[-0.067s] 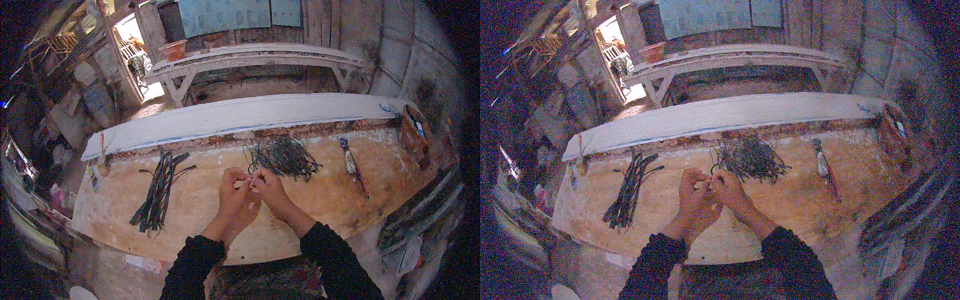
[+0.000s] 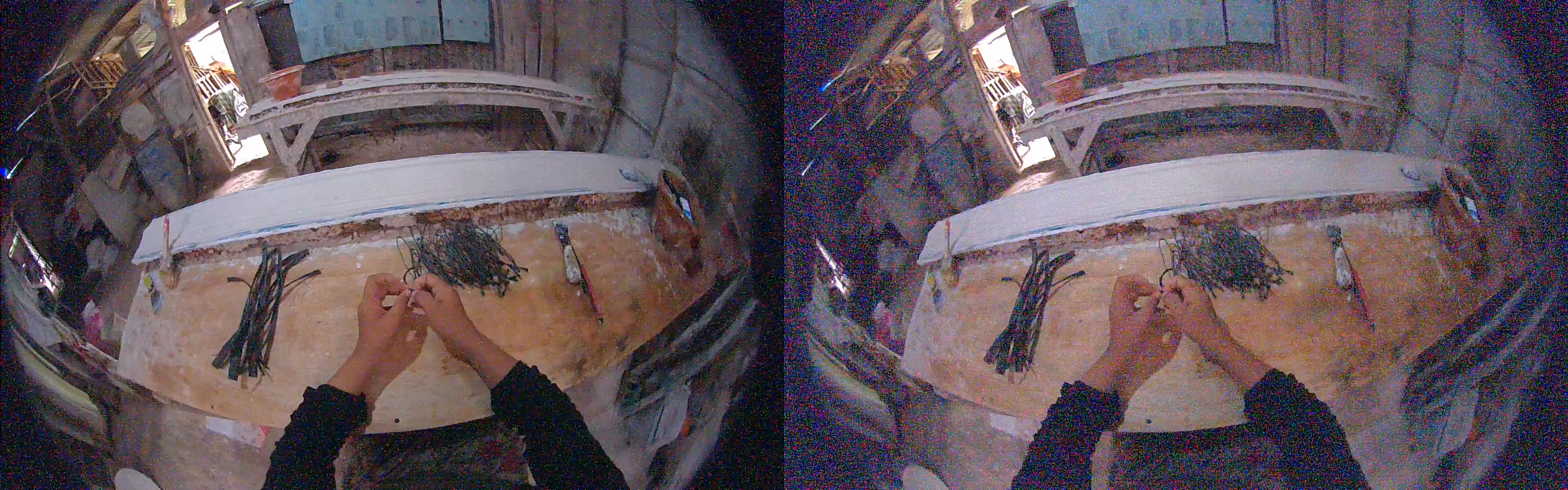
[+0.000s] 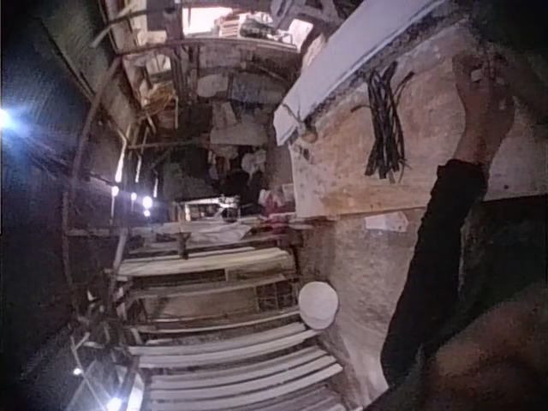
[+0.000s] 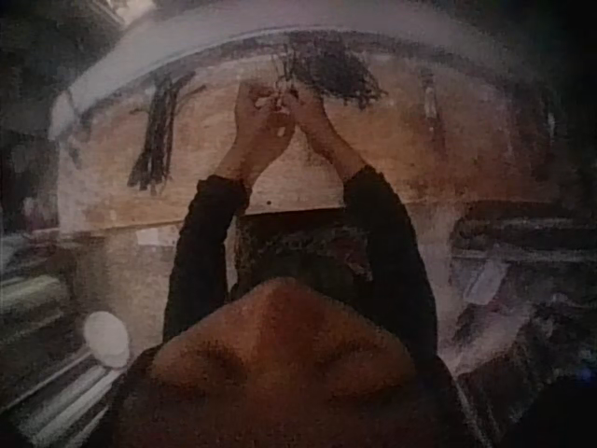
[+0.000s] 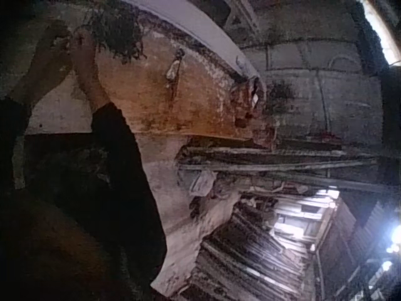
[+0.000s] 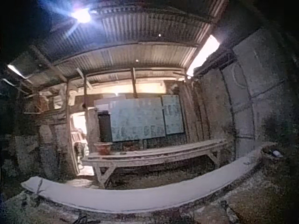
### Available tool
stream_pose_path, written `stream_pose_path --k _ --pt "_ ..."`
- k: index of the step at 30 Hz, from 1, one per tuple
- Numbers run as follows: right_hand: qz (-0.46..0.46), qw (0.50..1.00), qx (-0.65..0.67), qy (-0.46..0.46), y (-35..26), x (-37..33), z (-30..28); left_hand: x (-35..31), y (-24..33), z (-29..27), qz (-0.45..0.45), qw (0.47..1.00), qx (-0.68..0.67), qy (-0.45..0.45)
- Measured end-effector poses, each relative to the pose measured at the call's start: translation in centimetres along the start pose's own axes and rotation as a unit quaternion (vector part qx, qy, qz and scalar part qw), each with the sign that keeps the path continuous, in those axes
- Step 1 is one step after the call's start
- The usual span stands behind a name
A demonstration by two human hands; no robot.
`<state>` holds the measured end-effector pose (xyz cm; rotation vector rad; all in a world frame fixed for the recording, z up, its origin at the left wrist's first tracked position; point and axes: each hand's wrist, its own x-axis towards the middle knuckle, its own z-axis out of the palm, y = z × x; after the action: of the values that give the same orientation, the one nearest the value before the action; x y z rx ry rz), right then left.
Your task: The person separates the inner wires from black cable sheaths by hand. They pull the sheath off each wire, then place the stripped wires into a pile on the workbench.
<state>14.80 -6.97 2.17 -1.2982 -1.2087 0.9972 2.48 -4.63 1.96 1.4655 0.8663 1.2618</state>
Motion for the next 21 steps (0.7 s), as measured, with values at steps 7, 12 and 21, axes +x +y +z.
stream_pose_path --k 7,12,21 --pt "0.117 0.964 0.228 -0.065 -1.4 0.6 -0.2 1.5 -0.9 -1.1 0.054 0.997 0.013 -0.050" --pt "0.091 0.917 0.372 -0.112 0.2 0.9 -0.8 1.4 -1.1 -0.7 -0.061 0.990 -0.124 -0.039" --pt "0.139 0.909 0.378 -0.106 -0.7 0.6 -0.6 1.3 -1.7 -0.8 -0.114 0.974 -0.196 -0.025"
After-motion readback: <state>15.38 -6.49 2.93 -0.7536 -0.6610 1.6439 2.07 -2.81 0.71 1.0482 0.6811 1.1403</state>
